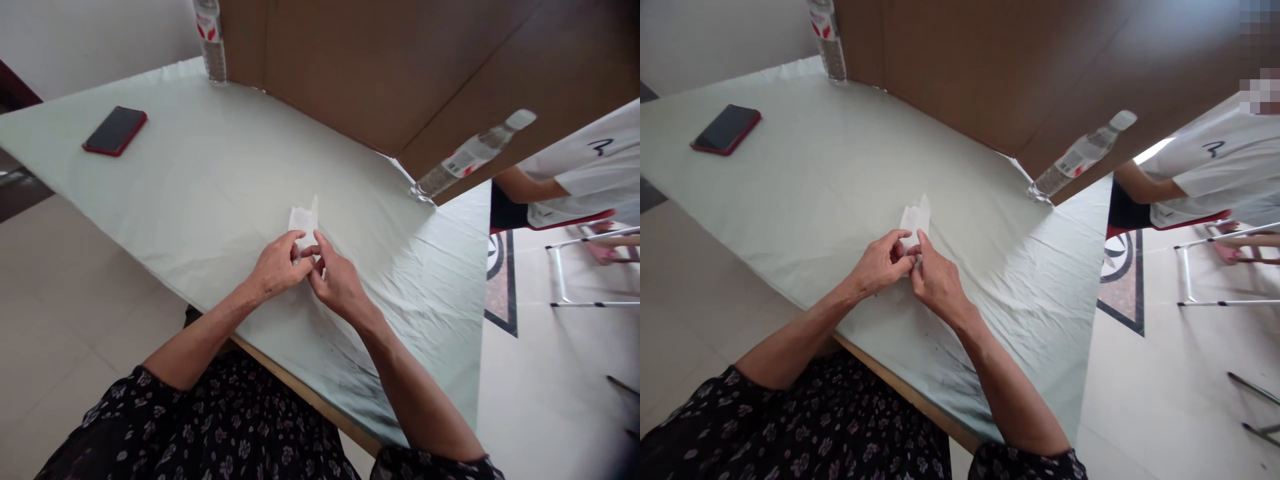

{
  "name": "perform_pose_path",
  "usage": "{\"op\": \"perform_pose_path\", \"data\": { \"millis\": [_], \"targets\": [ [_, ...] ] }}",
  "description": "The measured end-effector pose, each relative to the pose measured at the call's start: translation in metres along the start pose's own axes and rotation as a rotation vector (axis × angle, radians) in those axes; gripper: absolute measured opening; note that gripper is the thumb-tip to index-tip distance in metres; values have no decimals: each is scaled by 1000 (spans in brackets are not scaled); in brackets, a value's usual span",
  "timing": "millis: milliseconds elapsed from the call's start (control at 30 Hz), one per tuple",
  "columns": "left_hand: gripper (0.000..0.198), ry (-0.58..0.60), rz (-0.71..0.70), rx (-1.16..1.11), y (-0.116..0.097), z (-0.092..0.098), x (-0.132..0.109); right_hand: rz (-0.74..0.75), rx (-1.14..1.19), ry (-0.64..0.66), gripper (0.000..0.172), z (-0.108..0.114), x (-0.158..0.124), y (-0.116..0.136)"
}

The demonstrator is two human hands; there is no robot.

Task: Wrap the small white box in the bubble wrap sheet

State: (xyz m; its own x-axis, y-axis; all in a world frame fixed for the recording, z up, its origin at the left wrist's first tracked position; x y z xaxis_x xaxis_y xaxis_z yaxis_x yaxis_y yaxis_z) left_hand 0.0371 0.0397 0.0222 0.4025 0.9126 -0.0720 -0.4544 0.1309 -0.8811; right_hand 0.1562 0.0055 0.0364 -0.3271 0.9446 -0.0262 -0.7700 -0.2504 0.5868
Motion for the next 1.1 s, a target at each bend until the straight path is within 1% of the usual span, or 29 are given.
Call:
{"op": "perform_pose_path", "data": {
  "millis": [67, 133, 200, 267, 367, 467, 533, 600, 633, 667, 733, 800, 867, 1000, 1100],
  "targets": [
    [46, -24, 20, 27, 0, -1, 1, 9, -100, 41, 72, -2, 0, 4],
    [46, -36, 18, 61, 0, -2, 1, 13, -159, 71, 74, -5, 1, 6],
    [48, -48, -2, 91, 0, -3, 0, 17, -181, 82, 77, -7, 2, 8],
    [45, -55, -41, 115, -1, -4, 0, 29, -178, 76, 79, -7, 2, 8],
    [38, -49, -99, 154, -3, -5, 0, 80, -73, 71, 79, -4, 2, 5],
    [44, -44, -106, 198, -3, -5, 1, 119, 210, 77, 73, 5, 4, -7],
    [46, -35, -95, 232, -3, -6, 2, 68, 415, 2, 63, 15, 8, -25],
    [44, -25, -74, 262, -3, -6, 2, -57, 550, -107, 52, 22, 14, -49],
    [42, -22, -62, 277, -4, -6, 2, -135, 586, -132, 48, 22, 17, -61],
    [40, -23, -47, 293, -4, -6, 2, -215, 604, -132, 47, 20, 20, -71],
    [36, -16, -24, 324, -5, -6, 1, -346, 609, -84, 48, 12, 28, -84],
    [31, 0, -10, 349, -6, -7, 1, -415, 617, -48, 53, 6, 36, -89],
    [29, 14, -5, 367, -8, -7, 1, -436, 632, -50, 60, 5, 45, -89],
    [28, 25, -1, 390, -9, -7, 0, -430, 608, -38, 68, 4, 64, -85],
    [28, 30, 4, 399, -9, -8, 0, -414, 520, -21, 68, 4, 78, -86]
  ]
}}
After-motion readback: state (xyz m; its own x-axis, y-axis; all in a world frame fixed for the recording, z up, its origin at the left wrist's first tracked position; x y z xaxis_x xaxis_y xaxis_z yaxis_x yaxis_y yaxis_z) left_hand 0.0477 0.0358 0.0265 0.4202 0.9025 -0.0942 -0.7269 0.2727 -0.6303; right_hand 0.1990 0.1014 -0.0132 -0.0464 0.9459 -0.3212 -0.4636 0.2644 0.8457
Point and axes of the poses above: each hand's wrist, its own x-axis towards the middle knuckle, its own z-axis out of the back of the hand, y = z × x, the point moved 8 cm from there along x, towards the middle knuckle, and after that the axes turned 8 degrees about y, right-handed, at the moved point
